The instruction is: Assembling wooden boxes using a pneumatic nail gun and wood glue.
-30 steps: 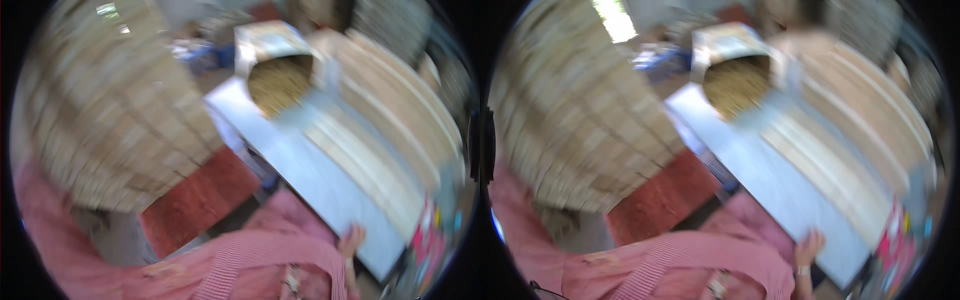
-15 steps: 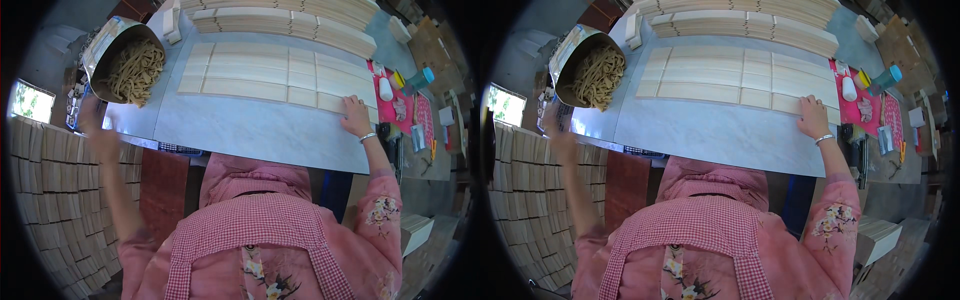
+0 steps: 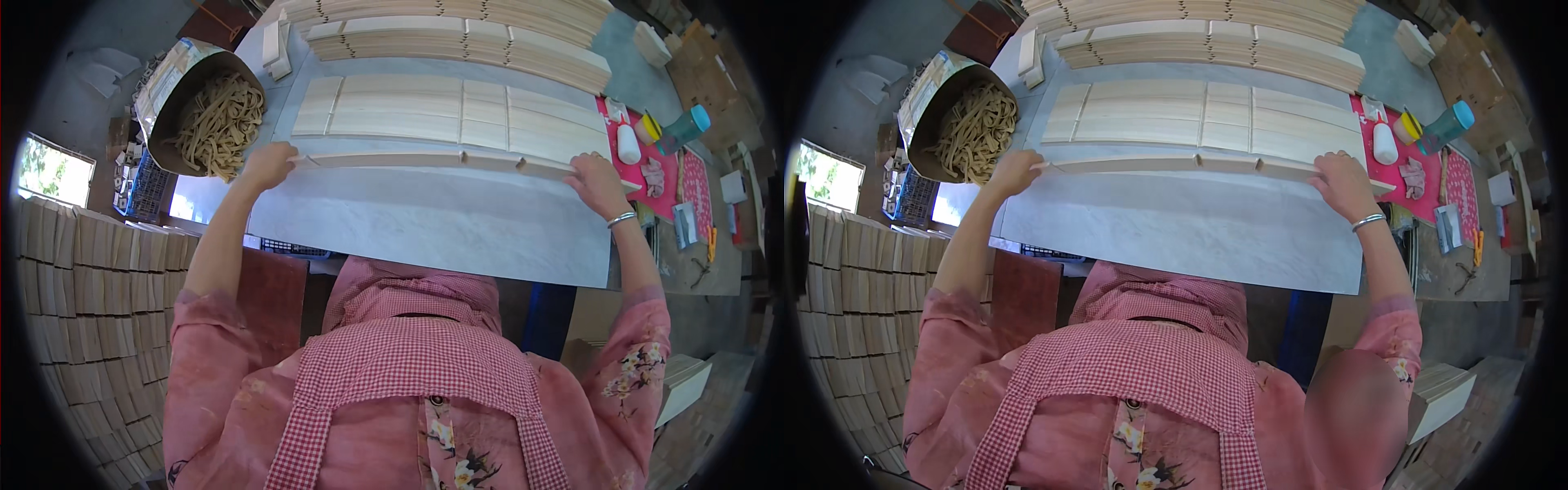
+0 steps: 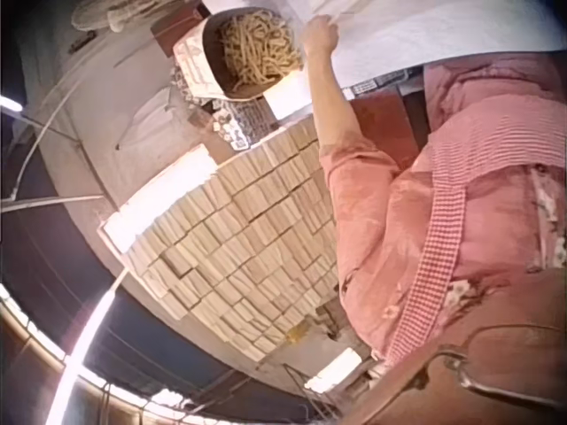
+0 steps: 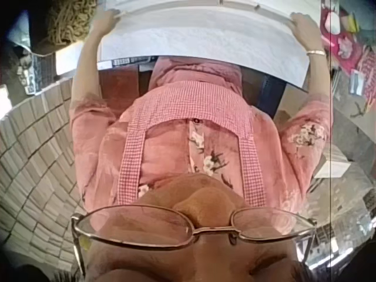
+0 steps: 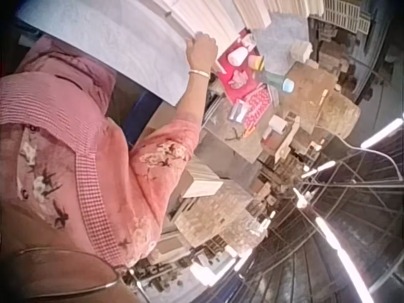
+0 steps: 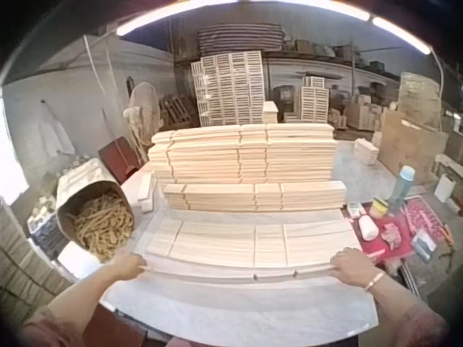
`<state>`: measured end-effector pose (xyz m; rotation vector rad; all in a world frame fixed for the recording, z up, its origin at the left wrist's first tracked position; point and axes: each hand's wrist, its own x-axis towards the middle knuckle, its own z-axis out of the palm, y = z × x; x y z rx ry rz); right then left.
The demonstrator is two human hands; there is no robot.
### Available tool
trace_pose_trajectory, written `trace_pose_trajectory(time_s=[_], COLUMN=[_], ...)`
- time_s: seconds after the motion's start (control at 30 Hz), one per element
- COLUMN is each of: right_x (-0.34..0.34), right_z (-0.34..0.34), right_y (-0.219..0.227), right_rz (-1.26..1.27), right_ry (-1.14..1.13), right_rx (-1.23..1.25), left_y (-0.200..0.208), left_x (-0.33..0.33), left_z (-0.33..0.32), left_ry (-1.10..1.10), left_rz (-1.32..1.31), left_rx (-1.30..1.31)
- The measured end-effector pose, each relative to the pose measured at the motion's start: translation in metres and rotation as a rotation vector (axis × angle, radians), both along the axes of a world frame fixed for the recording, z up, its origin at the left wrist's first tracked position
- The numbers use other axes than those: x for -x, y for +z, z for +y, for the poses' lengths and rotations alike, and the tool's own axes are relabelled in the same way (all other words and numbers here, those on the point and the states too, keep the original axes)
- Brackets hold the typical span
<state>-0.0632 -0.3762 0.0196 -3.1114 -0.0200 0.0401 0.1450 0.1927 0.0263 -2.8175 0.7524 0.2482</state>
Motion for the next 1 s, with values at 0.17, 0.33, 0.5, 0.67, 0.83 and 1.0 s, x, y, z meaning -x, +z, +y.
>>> trace_pose_trajectory(time_s=[0.17,0.33,0.5,0.67,0.83,1.0], right_x=[-0.016,-0.041,-0.056,-0.054,-0.016,-0.010], right_z=[0.014,0.050,0.107,0.143,0.206,0.236], right_y=[0.003,-0.015,-0.017,-0.037,-0.012,-0.006], right_rz=[-0.050,-0.086,-0.105,-0.058,0.029,-0.306], right_ry=[-0.166,-0.298,-0.167,0.048,0.172,0.499], right_rx=[0.086,0.077,-0.133,-0.480,-0.307,-0.138], left_y=[-0.016,-0.022,-0.011,-0.018,-0.016,-0.043], left_x=[0.027,0.047,0.057,0.052,0.057,0.063], left_z=[0.002,-0.024,-0.041,-0.049,-0.028,-0.025], left_ry=[-0.025,0.015,0.072,0.049,0.355,0.353], left_rz=[-0.002,-0.057,0.051,0.186,0.407,0.325], left_rx=[0.093,0.223,0.209,0.300,0.659,0.870])
